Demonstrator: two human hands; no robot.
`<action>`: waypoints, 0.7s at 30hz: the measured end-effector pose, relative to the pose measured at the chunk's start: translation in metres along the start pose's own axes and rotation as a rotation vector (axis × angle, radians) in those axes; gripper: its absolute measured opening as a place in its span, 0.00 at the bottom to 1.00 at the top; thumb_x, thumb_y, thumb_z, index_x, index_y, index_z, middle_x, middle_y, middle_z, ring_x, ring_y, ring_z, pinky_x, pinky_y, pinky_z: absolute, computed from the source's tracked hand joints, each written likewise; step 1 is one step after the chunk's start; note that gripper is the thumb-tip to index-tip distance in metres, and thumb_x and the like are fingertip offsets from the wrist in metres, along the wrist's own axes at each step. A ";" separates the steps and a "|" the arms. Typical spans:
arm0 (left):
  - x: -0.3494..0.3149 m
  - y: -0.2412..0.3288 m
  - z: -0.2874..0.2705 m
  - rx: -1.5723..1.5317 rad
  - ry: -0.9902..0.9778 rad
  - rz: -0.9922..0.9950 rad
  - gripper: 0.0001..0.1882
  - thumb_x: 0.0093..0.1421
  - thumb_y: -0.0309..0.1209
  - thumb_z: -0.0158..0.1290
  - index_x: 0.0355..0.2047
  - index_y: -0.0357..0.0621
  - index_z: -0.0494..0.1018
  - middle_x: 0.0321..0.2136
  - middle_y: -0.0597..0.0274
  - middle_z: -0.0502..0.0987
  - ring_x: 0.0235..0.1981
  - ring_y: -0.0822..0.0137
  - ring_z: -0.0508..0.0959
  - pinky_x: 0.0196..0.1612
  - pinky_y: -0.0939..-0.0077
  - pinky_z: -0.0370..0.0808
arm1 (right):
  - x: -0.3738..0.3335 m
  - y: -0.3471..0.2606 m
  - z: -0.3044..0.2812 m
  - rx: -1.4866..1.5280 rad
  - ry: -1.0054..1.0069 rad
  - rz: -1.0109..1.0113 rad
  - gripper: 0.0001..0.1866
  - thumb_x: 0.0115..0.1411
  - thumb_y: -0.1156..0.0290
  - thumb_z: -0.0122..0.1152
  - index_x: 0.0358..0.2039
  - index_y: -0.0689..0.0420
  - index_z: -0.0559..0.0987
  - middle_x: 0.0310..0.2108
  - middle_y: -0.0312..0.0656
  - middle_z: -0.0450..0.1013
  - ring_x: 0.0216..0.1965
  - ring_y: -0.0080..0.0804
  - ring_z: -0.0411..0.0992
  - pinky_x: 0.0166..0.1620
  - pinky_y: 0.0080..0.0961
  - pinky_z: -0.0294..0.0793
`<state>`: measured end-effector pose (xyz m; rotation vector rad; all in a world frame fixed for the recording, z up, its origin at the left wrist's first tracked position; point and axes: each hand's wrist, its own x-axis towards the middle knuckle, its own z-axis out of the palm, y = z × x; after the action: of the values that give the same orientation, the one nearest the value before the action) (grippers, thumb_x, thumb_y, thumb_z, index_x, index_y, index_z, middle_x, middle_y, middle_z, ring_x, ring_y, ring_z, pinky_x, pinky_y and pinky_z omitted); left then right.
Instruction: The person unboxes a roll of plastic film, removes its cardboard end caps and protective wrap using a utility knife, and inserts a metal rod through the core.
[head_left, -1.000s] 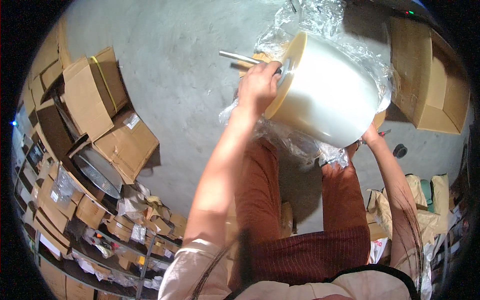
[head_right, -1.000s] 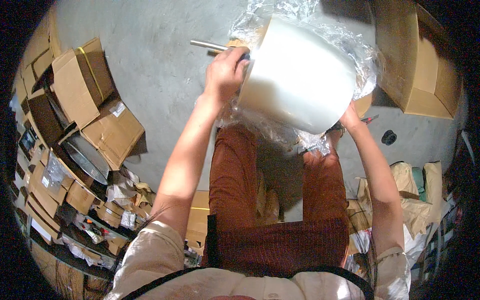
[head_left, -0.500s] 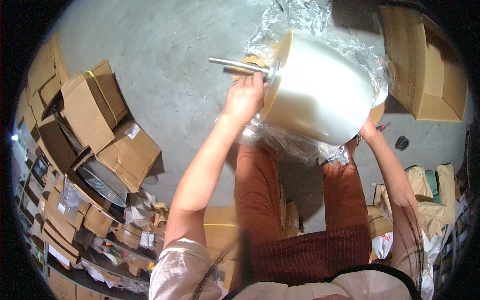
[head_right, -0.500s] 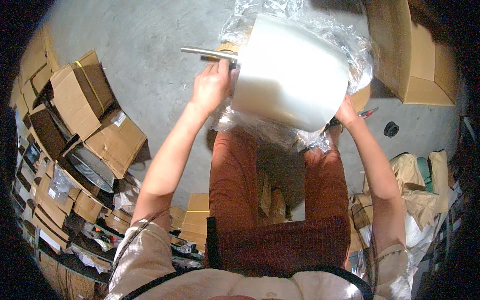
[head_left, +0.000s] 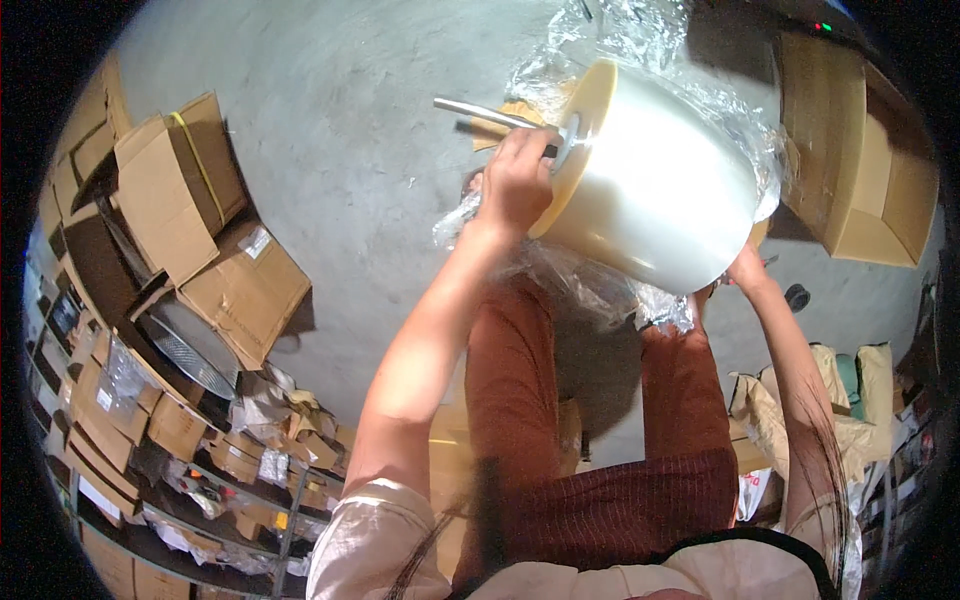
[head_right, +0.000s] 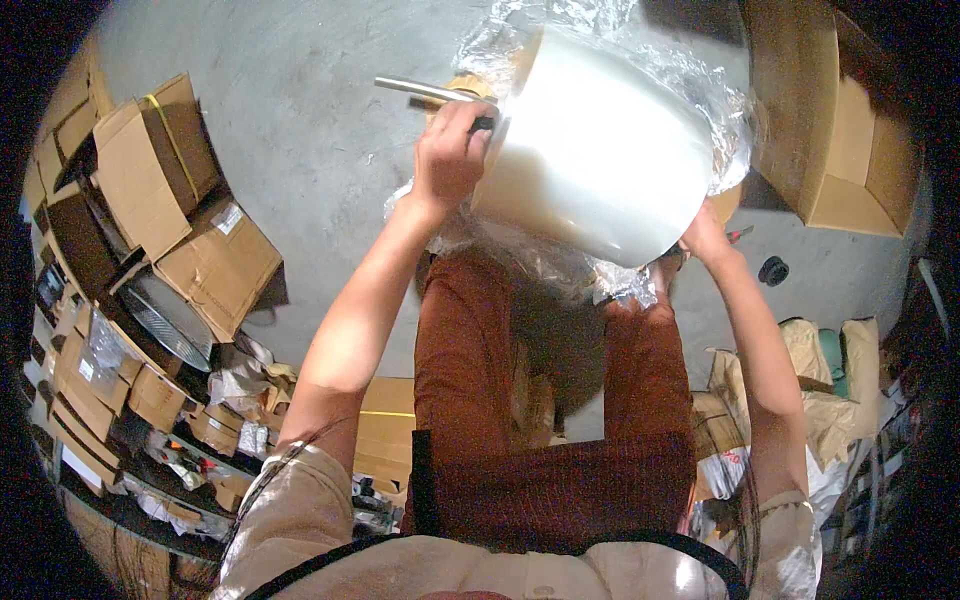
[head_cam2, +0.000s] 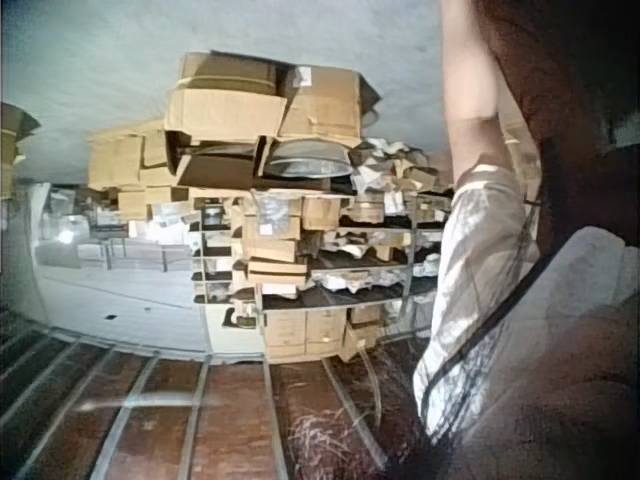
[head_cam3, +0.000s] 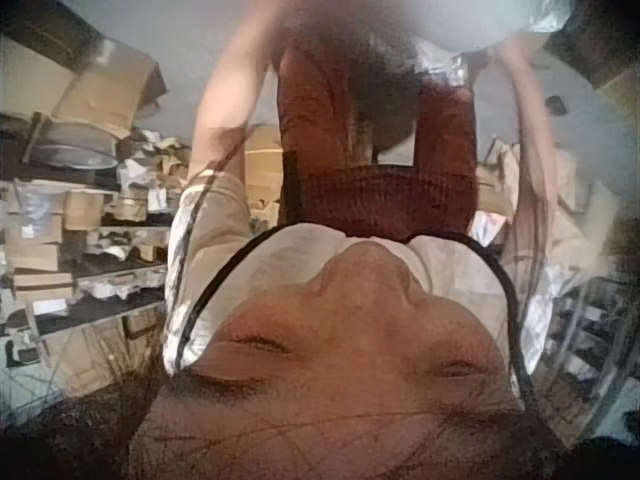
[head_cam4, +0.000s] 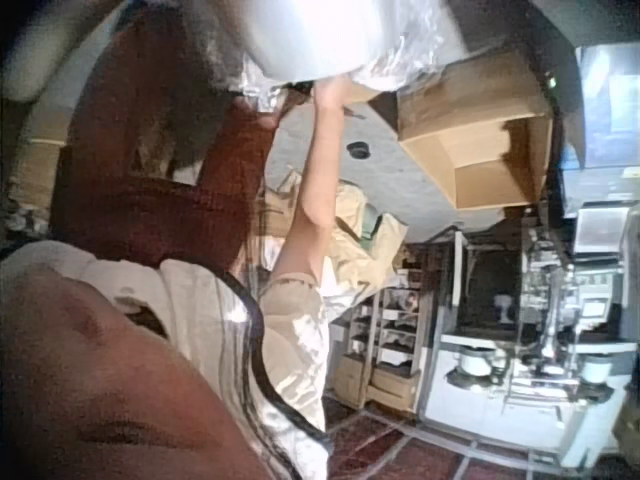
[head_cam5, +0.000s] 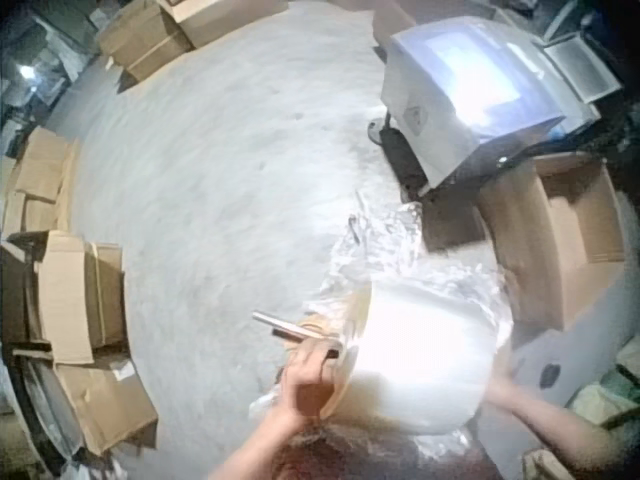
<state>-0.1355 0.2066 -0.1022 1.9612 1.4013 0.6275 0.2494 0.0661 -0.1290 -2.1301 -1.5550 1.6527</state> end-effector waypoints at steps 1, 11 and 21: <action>0.000 0.000 0.003 -0.020 0.024 -0.003 0.13 0.50 0.19 0.53 0.38 0.39 0.75 0.36 0.51 0.78 0.40 0.49 0.79 0.43 0.61 0.76 | 0.000 -0.009 -0.020 -0.325 -0.042 -0.062 0.21 0.60 0.67 0.60 0.53 0.61 0.75 0.48 0.52 0.75 0.52 0.43 0.73 0.54 0.33 0.71; -0.014 0.007 0.011 -0.744 0.199 -0.642 0.15 0.55 0.13 0.46 0.44 0.32 0.69 0.39 0.51 0.77 0.41 0.64 0.80 0.46 0.74 0.79 | 0.123 -0.303 -0.058 -0.139 0.139 -0.616 0.22 0.60 0.67 0.59 0.55 0.61 0.73 0.52 0.50 0.75 0.52 0.40 0.74 0.56 0.31 0.71; -0.014 0.015 0.016 -0.986 0.317 -0.833 0.13 0.56 0.10 0.46 0.41 0.32 0.70 0.39 0.52 0.78 0.41 0.65 0.79 0.48 0.75 0.78 | 0.221 -0.299 0.059 -0.434 -0.823 -0.188 0.15 0.55 0.73 0.59 0.44 0.60 0.82 0.32 0.41 0.79 0.35 0.29 0.73 0.42 0.29 0.72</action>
<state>-0.1197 0.1863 -0.1024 0.4626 1.4930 0.9662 -0.0082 0.3408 -0.1474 -1.3759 -2.4072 2.4635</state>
